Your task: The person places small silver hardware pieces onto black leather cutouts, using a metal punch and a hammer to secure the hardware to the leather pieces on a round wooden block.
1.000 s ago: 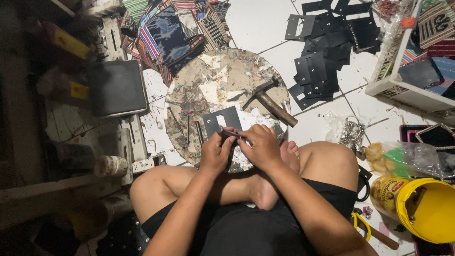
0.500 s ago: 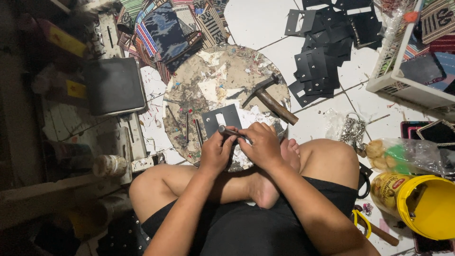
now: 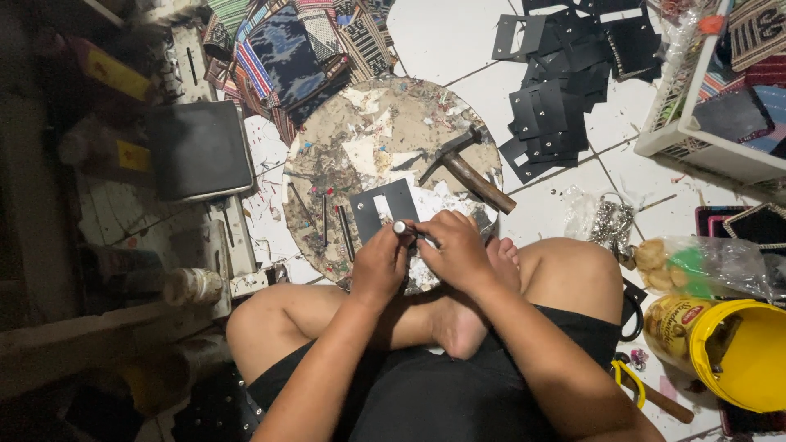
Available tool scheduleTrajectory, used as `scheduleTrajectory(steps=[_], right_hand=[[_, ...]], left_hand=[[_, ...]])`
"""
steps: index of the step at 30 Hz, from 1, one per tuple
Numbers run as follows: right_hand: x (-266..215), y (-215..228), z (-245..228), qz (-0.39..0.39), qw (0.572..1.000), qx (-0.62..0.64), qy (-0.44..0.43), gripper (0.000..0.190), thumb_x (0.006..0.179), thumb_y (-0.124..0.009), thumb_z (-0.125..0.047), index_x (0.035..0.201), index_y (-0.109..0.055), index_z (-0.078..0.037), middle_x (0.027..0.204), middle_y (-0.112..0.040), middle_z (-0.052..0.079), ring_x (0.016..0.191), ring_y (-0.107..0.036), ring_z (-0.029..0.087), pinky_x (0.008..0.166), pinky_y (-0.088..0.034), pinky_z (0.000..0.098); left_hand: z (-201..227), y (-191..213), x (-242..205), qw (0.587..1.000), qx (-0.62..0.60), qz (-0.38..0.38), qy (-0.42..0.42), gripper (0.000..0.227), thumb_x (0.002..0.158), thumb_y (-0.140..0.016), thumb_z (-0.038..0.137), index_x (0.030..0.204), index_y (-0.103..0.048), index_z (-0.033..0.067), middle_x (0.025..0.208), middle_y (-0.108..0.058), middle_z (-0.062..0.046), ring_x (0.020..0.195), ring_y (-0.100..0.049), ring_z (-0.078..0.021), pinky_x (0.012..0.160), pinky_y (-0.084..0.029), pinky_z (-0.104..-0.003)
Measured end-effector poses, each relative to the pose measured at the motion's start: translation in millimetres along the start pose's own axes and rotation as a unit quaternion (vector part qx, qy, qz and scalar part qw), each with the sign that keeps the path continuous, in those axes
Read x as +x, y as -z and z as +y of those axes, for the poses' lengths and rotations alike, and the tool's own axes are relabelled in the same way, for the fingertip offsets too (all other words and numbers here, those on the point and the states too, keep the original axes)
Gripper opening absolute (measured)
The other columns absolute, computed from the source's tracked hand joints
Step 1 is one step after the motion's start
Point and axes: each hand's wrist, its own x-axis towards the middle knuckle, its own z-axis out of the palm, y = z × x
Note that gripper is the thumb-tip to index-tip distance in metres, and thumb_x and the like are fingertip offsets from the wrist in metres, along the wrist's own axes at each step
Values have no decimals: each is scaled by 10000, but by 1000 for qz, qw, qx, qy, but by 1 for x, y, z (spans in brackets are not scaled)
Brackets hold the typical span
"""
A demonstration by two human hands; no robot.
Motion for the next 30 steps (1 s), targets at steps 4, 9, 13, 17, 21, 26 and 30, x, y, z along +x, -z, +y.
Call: scheduleTrajectory(steps=[4,9,13,17,21,26,30], right_hand=[[9,34,21,71,994,86,-13,190,868,-748,-67,1041,-785,-138,875,-692,52,849,-697,266,751,-538,327],[30,79,36,60,969,-230,-63,527,826,-870,-384,1226,-709,-80,1056,-578,114,988,-601,365,840,-454,488],[38,76,41,-14,973,-205,-105,522,870,-822,-391,1250,-690,-59,991,-590,154,901,-671,435,780,-533,541],[40,77,40,-4,974,-214,-81,360,962,-750,-376,1127,-713,-58,888,-599,126,842,-683,396,741,-537,508],[22,89,22,71,957,106,-261,330,975,-740,-398,1047,-750,-76,625,-601,95,622,-621,229,615,-495,369],[-17,99,-30,66,984,61,-156,244,940,-794,-329,837,-710,-124,587,-688,81,580,-705,240,552,-554,339],[-28,107,-53,43,996,-48,-63,158,876,-805,-308,822,-726,-182,549,-642,53,550,-687,243,522,-520,334]], left_hand=[[-4,-2,-3,1000,-5,10,-6,175,989,-673,168,1150,-732,136,1031,-769,-74,967,-750,-292,807,-621,-406],[0,2,-3,999,31,-8,-13,163,1022,-627,196,1165,-700,168,1030,-750,-29,977,-743,-255,773,-633,-389],[-6,-6,-4,998,60,10,-25,141,1011,-635,204,1131,-693,158,1011,-739,-36,973,-739,-249,755,-632,-388],[-1,-4,-2,997,66,31,-35,123,1032,-613,245,1109,-685,181,996,-732,2,970,-735,-216,753,-628,-359],[0,-3,-2,997,51,36,-38,116,1039,-594,234,1106,-672,181,976,-717,12,977,-727,-207,753,-627,-355],[-2,-2,-3,996,43,54,-49,104,1015,-627,241,1095,-678,198,973,-717,33,982,-727,-188,755,-622,-330],[1,6,-1,996,50,42,-65,79,990,-628,211,1041,-654,157,926,-692,-11,964,-713,-233,702,-616,-358]])
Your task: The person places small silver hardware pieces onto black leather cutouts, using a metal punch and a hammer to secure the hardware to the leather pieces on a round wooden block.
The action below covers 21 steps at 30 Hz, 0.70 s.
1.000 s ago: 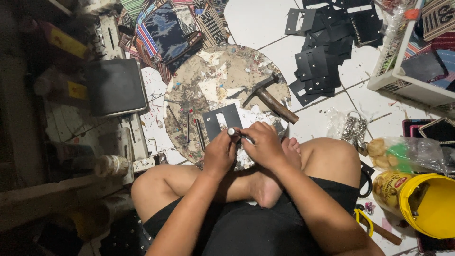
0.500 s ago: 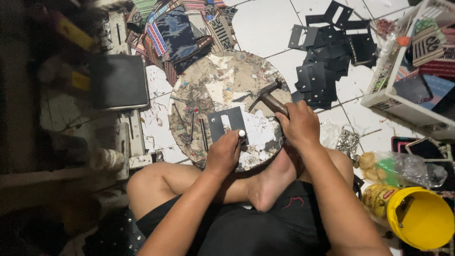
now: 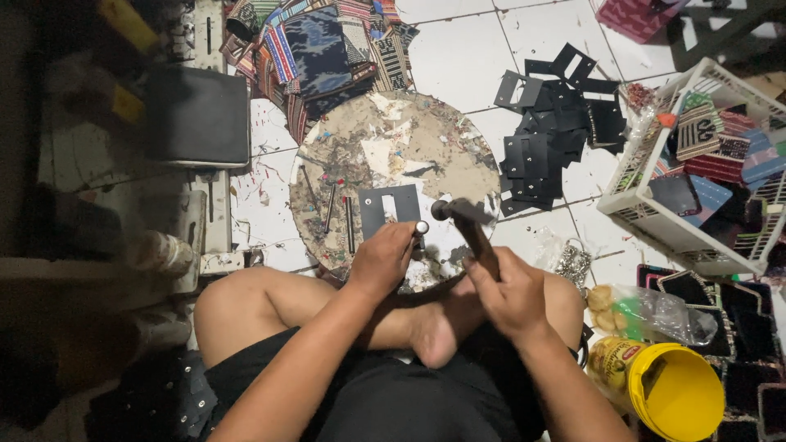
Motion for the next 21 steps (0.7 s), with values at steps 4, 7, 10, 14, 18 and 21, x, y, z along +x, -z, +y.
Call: scheduleTrajectory(steps=[4,7,10,14,18,21], right_hand=[[-11,-4,-11,2,1000,13,11,183,856,-807,-319,852,-707,-165,555,-599,79,549,-653,273,542,-519,351],[-1,-4,-31,-123,985,-116,-25,381,934,-688,-469,834,-634,-106,586,-656,163,617,-702,391,589,-550,501],[1,-3,-33,-153,980,-109,-66,442,956,-650,-526,814,-624,-108,576,-662,136,622,-723,361,584,-560,454],[7,3,-41,-148,983,-95,-60,443,956,-668,-498,806,-641,-83,570,-652,164,604,-707,384,563,-542,467],[10,17,-58,-41,998,23,-37,225,883,-782,-384,803,-702,-190,511,-610,29,505,-649,222,501,-513,345],[-3,19,-35,62,991,92,78,204,892,-746,-313,788,-673,-153,505,-529,54,462,-579,269,463,-452,340]], left_hand=[[-8,-12,-8,1000,3,7,7,75,1002,-616,219,1031,-648,158,924,-681,-6,968,-705,-230,697,-612,-356],[-22,-32,-18,999,29,-20,8,153,933,-637,193,1084,-631,169,974,-675,1,1005,-700,-211,705,-616,-353],[-18,-25,-15,999,16,-26,11,137,934,-636,211,1061,-639,159,973,-674,-3,1009,-697,-221,705,-612,-359],[-16,-22,-13,999,1,-45,20,167,907,-646,181,1066,-637,128,994,-678,-38,1034,-695,-253,739,-612,-384],[-5,-4,-7,1000,1,-24,6,105,964,-621,188,1047,-649,130,949,-678,-39,989,-702,-253,751,-605,-365],[-3,-2,-5,1000,-5,-14,7,92,976,-633,205,1034,-653,136,913,-681,-35,954,-709,-253,726,-605,-365]])
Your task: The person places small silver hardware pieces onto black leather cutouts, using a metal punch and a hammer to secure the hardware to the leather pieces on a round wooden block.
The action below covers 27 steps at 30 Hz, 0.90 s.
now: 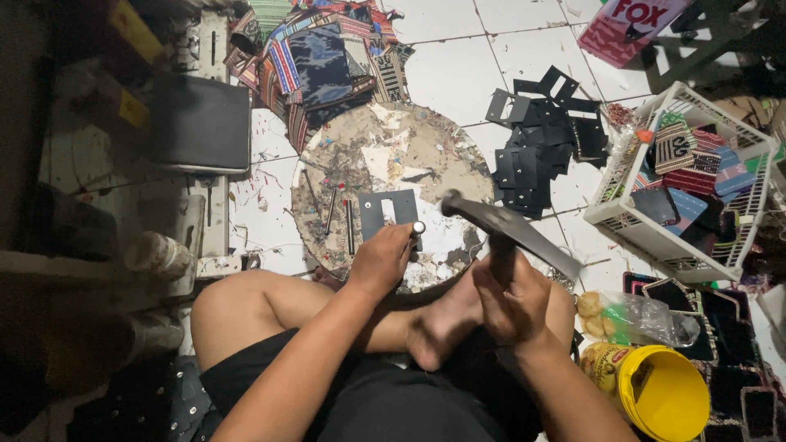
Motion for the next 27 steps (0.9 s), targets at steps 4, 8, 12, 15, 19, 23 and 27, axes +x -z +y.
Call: scheduleTrajectory(steps=[4,8,12,15,19,23,27], right_hand=[[8,-19,1,-93,989,-114,-30,356,893,-777,-361,752,-616,-76,521,-585,184,515,-638,415,462,-481,463],[10,-21,0,-244,932,-219,-152,510,964,-627,-549,789,-606,-71,604,-670,205,658,-724,418,590,-549,496],[8,-23,4,-251,930,-202,-175,496,976,-606,-550,785,-620,-92,606,-682,182,668,-735,392,593,-553,476],[11,-19,-1,-238,940,-182,-166,464,959,-650,-525,818,-642,-83,624,-686,193,689,-732,409,601,-557,495],[11,-11,-15,-130,979,-100,-125,285,890,-758,-376,745,-648,-157,506,-621,83,521,-675,270,491,-507,353],[10,-17,-16,-173,960,-174,-132,327,908,-684,-449,857,-642,-129,637,-649,159,663,-684,364,613,-512,440],[20,-15,-21,-305,895,-217,-242,525,961,-554,-581,904,-649,-68,747,-734,230,837,-748,449,746,-571,540]], left_hand=[[-7,-8,1,1000,-22,-13,7,109,980,-602,180,1066,-653,139,932,-679,-37,980,-701,-263,743,-611,-378],[-13,-18,-4,1000,6,-27,12,129,929,-638,174,1046,-640,119,944,-674,-54,987,-697,-263,728,-618,-390],[-10,-13,-5,999,-1,-44,20,141,922,-631,164,1053,-641,111,958,-676,-52,1013,-697,-263,742,-619,-385],[-14,-19,-6,999,-5,-30,11,170,928,-628,178,1086,-650,120,957,-675,-45,1007,-700,-252,756,-613,-370],[-9,-12,-3,1000,-13,-20,7,167,964,-619,199,1115,-650,134,946,-676,-46,996,-702,-250,768,-615,-373],[-10,-14,-7,1000,-5,-27,12,176,958,-625,166,1126,-661,124,972,-690,-47,1014,-705,-242,776,-612,-349],[-15,-22,-10,999,5,-29,15,152,929,-627,175,1068,-657,122,943,-674,-49,992,-699,-256,744,-609,-370]])
